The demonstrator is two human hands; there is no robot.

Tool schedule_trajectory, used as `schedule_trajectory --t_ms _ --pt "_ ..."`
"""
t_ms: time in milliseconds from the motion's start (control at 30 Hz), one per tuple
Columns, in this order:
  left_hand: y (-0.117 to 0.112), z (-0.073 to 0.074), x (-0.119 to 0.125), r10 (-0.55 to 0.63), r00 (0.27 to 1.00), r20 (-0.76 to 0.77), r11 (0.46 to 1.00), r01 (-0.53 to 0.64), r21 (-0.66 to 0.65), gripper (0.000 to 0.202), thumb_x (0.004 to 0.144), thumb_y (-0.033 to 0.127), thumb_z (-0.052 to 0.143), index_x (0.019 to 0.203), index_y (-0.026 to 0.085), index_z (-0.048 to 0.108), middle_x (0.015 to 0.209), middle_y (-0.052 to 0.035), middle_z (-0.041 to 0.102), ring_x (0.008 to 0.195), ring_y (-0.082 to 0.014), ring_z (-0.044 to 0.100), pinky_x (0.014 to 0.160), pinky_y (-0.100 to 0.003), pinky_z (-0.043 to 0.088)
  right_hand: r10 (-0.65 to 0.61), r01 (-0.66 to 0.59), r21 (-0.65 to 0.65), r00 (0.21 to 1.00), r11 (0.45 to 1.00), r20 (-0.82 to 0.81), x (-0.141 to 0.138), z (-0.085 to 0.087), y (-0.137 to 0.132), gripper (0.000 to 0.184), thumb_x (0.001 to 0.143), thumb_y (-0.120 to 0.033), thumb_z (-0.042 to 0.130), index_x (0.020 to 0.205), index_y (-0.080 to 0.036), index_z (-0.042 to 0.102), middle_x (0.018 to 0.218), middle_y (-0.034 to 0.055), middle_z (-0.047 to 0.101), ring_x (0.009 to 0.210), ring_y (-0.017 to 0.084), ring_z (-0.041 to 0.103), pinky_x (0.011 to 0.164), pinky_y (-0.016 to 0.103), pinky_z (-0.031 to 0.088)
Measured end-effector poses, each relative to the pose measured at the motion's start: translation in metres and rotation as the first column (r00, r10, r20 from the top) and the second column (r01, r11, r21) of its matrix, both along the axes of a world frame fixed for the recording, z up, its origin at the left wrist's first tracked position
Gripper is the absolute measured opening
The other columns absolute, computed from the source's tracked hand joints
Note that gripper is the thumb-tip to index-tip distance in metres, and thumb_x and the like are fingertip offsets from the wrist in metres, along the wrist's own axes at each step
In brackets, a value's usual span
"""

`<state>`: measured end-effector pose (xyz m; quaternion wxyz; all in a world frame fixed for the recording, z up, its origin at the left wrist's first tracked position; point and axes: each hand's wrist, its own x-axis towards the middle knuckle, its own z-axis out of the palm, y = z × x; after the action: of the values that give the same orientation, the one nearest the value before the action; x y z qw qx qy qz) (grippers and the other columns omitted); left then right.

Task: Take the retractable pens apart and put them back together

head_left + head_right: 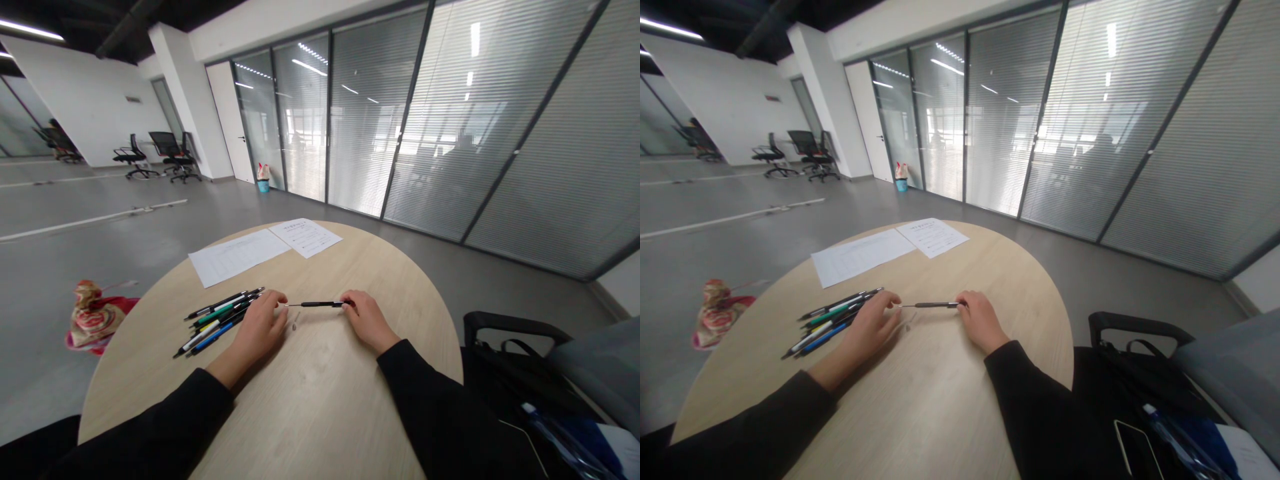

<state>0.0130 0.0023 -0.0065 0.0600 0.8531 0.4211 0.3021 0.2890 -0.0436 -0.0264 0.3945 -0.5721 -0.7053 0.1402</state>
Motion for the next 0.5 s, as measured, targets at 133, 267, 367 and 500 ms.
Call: schedule_trajectory --t_ms 133,267,367,500 --pt "-0.0010 0.0031 0.0007 -0.001 1.000 0.009 1.000 0.001 0.000 0.013 0.095 0.028 0.045 0.094 0.020 0.055 0.092 -0.0067 0.061 0.086 -0.0242 0.059 0.080 -0.040 0.048 -0.005 0.005 0.001 1.000 1.000 0.001 0.0005 0.0001 0.0003 0.014 0.090 -0.007 0.058 0.090 -0.019 0.066 0.090 0.0044 0.068 0.088 0.021 0.058 0.083 0.032 0.042" --pt "0.0004 0.0030 0.0004 -0.005 1.000 0.014 1.000 0.005 -0.007 0.014 0.095 0.026 0.045 0.094 0.020 0.057 0.093 -0.0069 0.061 0.086 -0.0236 0.059 0.080 -0.039 0.048 0.000 0.000 -0.002 1.000 1.000 0.001 0.0008 0.0006 0.0005 0.014 0.091 -0.008 0.058 0.090 -0.019 0.066 0.090 0.0043 0.068 0.087 0.021 0.058 0.082 0.032 0.042" --pt "0.0011 0.0037 0.0004 -0.024 1.000 0.019 1.000 0.024 -0.011 0.016 0.095 0.026 0.044 0.092 0.020 0.059 0.094 -0.0072 0.061 0.087 -0.0234 0.059 0.081 -0.039 0.048 -0.002 0.002 -0.004 1.000 1.000 0.003 0.0005 0.0008 0.0004 0.014 0.091 -0.008 0.058 0.090 -0.019 0.066 0.090 0.0042 0.068 0.087 0.021 0.058 0.082 0.032 0.042" --pt "-0.0013 0.0077 0.0018 -0.046 0.999 0.027 0.998 0.047 -0.037 0.017 0.095 0.026 0.044 0.089 0.020 0.058 0.095 -0.0074 0.061 0.087 -0.0236 0.059 0.081 -0.039 0.049 0.002 -0.002 0.001 1.000 1.000 -0.007 -0.0001 -0.0003 0.0007 0.014 0.091 -0.008 0.058 0.090 -0.019 0.065 0.090 0.0041 0.067 0.088 0.020 0.058 0.082 0.032 0.042"
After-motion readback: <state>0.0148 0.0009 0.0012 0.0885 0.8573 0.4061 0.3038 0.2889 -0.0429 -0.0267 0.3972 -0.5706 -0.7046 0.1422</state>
